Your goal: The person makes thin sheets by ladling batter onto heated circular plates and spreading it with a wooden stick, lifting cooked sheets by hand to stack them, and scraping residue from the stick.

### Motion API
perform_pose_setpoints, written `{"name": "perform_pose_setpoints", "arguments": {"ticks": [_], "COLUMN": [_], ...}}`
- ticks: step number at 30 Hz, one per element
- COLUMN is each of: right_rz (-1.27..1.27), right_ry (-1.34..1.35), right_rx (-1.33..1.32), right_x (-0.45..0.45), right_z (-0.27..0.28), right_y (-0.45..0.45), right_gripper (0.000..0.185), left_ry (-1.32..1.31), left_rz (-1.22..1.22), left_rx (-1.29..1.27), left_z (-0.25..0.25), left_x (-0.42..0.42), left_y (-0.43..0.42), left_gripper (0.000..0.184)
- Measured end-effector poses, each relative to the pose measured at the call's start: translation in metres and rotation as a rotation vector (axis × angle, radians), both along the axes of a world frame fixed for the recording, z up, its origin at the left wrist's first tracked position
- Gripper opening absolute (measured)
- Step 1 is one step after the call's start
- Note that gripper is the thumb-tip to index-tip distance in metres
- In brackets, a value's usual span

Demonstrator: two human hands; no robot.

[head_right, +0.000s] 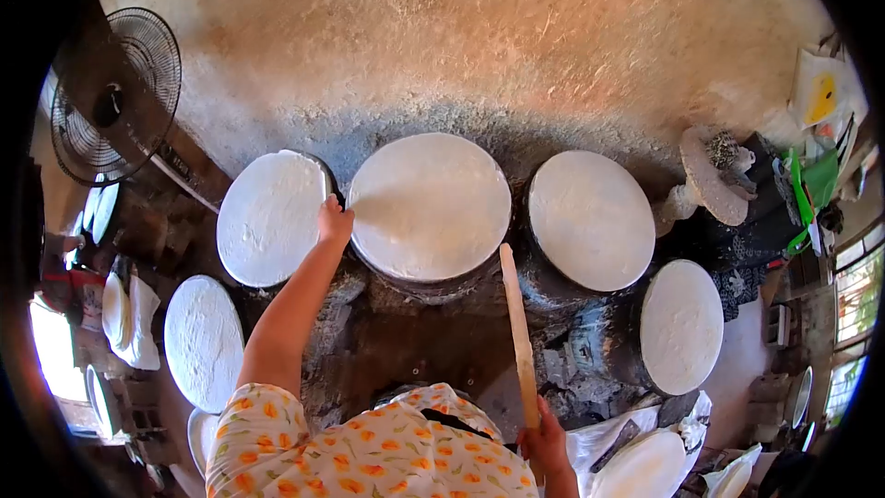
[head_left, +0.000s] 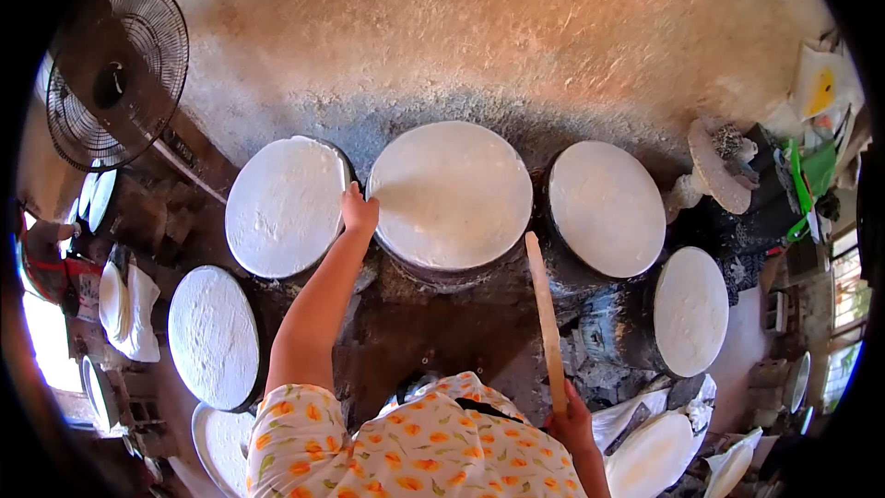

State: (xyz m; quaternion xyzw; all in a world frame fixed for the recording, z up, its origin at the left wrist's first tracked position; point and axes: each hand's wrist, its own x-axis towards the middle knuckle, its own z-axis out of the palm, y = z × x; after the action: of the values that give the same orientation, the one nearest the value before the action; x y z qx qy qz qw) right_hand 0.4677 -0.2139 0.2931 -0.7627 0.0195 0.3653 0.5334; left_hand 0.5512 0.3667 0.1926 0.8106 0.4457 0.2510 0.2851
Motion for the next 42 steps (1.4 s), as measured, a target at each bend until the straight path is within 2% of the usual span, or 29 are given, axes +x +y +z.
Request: {"name": "perform_pose_setpoints", "arguments": {"ticks": [1, 2, 4, 8, 9, 11, 14, 18, 21, 25, 34, 36, 42], "right_rz": [-0.008, -0.018, -0.06, -0.114, -0.13, -0.154, -0.095, -0.14, -0.069, -0.064, 0.05, 0.087, 0.041], "right_ry": [-0.033, -0.065, -0.035, -0.033, -0.028, -0.026, -0.132, -0.012, -0.007, 0.075, 0.145, 0.158, 0.194], "right_rx": [-0.029, -0.058, -0.093, -0.123, -0.118, -0.112, -0.14, -0.032, -0.008, -0.026, -0.035, 0.046, 0.111], "right_x": [-0.005, -0.009, -0.015, -0.03, -0.033, -0.034, -0.034, -0.019, 0.0, 0.035, 0.127, 0.14, 0.159], "right_z": [0.0, 0.002, 0.011, 0.002, 0.002, 0.001, 0.001, 0.003, -0.002, 0.003, 0.005, 0.002, -0.002], "right_y": [0.001, 0.003, 0.011, 0.003, 0.004, 0.006, 0.013, 0.027, 0.033, 0.041, 0.008, -0.004, -0.01], "right_gripper": [0.068, 0.068, 0.066, 0.065, 0.065, 0.064, 0.065, 0.067, 0.071, 0.072, 0.072, 0.072, 0.07], "left_ry": [-0.135, -0.143, 0.072, 0.151, 0.184, 0.244, 0.291, 0.196, -0.006, -0.11, 0.059, 0.084, 0.138], "left_rz": [0.019, 0.007, -0.039, 0.032, 0.058, 0.087, 0.107, -0.03, -0.297, -0.435, -0.324, -0.314, -0.355], "left_rx": [0.028, 0.022, 0.083, 0.027, -0.078, -0.124, -0.183, 0.018, 0.272, 0.28, 0.251, 0.284, 0.303], "left_z": [-0.007, -0.013, 0.007, 0.019, 0.026, 0.023, 0.05, 0.052, 0.04, 0.053, 0.039, 0.04, 0.044], "left_x": [0.011, 0.021, 0.033, 0.056, 0.058, 0.062, 0.061, 0.06, 0.064, 0.066, 0.097, 0.105, 0.134], "left_y": [0.003, 0.008, 0.005, 0.007, 0.009, 0.019, 0.007, -0.015, -0.027, -0.063, -0.05, -0.043, -0.017], "left_gripper": [0.039, 0.039, 0.043, 0.031, 0.031, 0.032, 0.031, 0.036, 0.043, 0.044, 0.042, 0.042, 0.04]}}
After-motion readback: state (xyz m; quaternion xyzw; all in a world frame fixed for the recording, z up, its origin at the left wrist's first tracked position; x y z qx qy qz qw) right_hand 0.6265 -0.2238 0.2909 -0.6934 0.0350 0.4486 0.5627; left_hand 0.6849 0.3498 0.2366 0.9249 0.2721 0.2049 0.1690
